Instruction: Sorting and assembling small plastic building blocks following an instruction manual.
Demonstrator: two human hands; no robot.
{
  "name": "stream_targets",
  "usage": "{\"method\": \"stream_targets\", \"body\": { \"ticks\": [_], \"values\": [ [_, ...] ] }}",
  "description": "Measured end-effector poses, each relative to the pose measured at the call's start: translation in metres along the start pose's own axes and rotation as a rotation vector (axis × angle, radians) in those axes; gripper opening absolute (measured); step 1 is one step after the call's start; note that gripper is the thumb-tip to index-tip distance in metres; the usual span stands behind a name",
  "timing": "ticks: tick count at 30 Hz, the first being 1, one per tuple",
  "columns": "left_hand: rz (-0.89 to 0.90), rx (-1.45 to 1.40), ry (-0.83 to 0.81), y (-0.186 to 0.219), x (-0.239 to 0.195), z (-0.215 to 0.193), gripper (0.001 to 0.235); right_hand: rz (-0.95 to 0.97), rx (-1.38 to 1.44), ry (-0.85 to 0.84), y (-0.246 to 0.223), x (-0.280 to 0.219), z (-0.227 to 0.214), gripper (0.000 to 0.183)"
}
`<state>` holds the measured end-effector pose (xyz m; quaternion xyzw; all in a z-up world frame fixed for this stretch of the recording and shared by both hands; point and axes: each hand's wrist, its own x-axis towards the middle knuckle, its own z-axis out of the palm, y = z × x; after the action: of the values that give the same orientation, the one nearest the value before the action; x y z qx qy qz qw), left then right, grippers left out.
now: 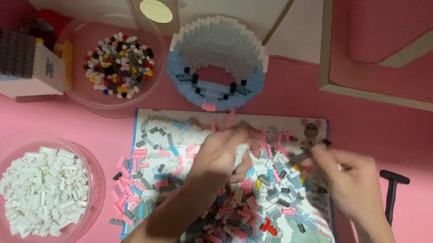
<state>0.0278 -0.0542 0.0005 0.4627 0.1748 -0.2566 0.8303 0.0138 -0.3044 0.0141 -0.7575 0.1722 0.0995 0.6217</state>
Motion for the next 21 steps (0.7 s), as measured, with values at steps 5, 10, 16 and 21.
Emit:
{"method": "stream_targets", "body": {
  "ticks": [5,10,16,21],
  "values": [
    [-0.069,-0.059,-0.034,-0.005,0.003,0.001,0.035,-0.4,-0.826,-0.009,-0.014,-0.015,0.016,0.021],
    [-0.12,-0.052,-0.119,0.001,0.005,-0.002,0.04,-0.365,-0.976,-0.055,-0.018,-0.017,0.028,0.028],
    [0.159,0.353,-0.007,0.002,-0.007,0.007,0.037,-0.377,-1.003,-0.041,0.0,-0.009,0.031,0.038],
    [1.479,1.43,0.155,-0.015,0.001,-0.005,0.011,-0.293,-1.072,0.016,0.01,-0.001,0.039,0.042]
  ]
}}
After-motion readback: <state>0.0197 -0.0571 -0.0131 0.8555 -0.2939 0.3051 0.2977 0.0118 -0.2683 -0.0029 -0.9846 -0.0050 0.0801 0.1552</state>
